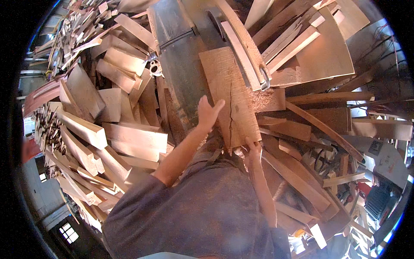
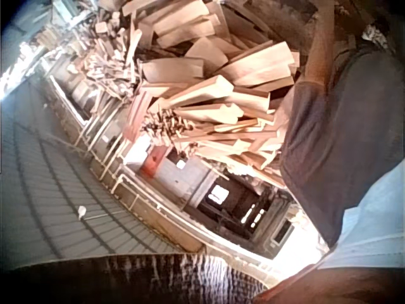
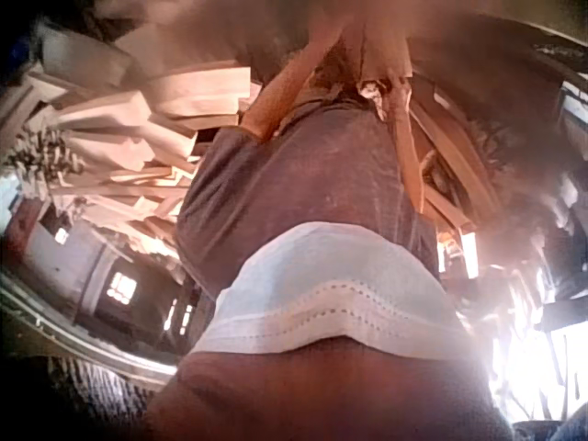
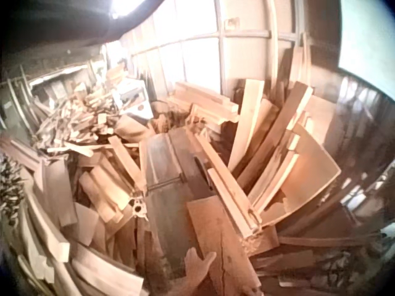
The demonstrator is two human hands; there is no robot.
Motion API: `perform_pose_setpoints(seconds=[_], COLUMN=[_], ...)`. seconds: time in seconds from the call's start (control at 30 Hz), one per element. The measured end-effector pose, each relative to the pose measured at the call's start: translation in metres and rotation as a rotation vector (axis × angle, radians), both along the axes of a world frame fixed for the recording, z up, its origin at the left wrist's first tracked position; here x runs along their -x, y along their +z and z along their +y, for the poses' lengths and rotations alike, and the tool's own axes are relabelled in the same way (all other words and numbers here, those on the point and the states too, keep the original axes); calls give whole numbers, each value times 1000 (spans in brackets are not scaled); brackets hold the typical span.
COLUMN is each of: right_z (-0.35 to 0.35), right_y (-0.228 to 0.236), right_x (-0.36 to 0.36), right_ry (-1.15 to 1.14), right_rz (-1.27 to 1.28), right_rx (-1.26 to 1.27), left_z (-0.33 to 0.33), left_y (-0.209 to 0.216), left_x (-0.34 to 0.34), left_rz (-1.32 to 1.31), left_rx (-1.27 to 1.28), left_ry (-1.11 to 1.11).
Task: The person feeds wood planks through a table saw, moves pieces of wood in a workshop, and uses a measuring tape on a plank.
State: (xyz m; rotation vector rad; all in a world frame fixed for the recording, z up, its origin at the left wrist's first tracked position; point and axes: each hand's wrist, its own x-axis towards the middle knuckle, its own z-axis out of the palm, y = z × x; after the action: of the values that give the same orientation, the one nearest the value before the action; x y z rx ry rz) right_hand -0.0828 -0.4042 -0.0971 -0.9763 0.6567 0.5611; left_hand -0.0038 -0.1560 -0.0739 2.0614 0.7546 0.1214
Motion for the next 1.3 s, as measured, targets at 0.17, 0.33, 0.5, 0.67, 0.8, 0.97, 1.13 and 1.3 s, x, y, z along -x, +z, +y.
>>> perform_pose_setpoints(seconds=[0.17,0.33,0.5,0.67,0.8,0.97,1.13,1.3], right_z=[2,-16,-27,-19,-4,22,27,35], right_y=[-12,-39,-51,-47,-40,-23,-46,-46], right_x=[-9,-31,-68,-88,-110,-134,-147,-152], right_ry=[-94,-110,19,76,122,95,121,118], right_rz=[135,210,228,214,200,157,108,135], right_rx=[41,199,227,228,193,136,131,186], left_z=[4,-39,-45,-36,-21,-3,11,13], left_y=[-37,-53,-58,-60,-69,-67,-62,-48], left_x=[-68,-92,-122,-135,-151,-174,-188,-189], left_rz=[159,173,74,59,38,79,90,111], left_rx=[-30,-197,-99,-77,-236,-206,-209,-128], left_ry=[147,299,382,363,382,414,385,413])
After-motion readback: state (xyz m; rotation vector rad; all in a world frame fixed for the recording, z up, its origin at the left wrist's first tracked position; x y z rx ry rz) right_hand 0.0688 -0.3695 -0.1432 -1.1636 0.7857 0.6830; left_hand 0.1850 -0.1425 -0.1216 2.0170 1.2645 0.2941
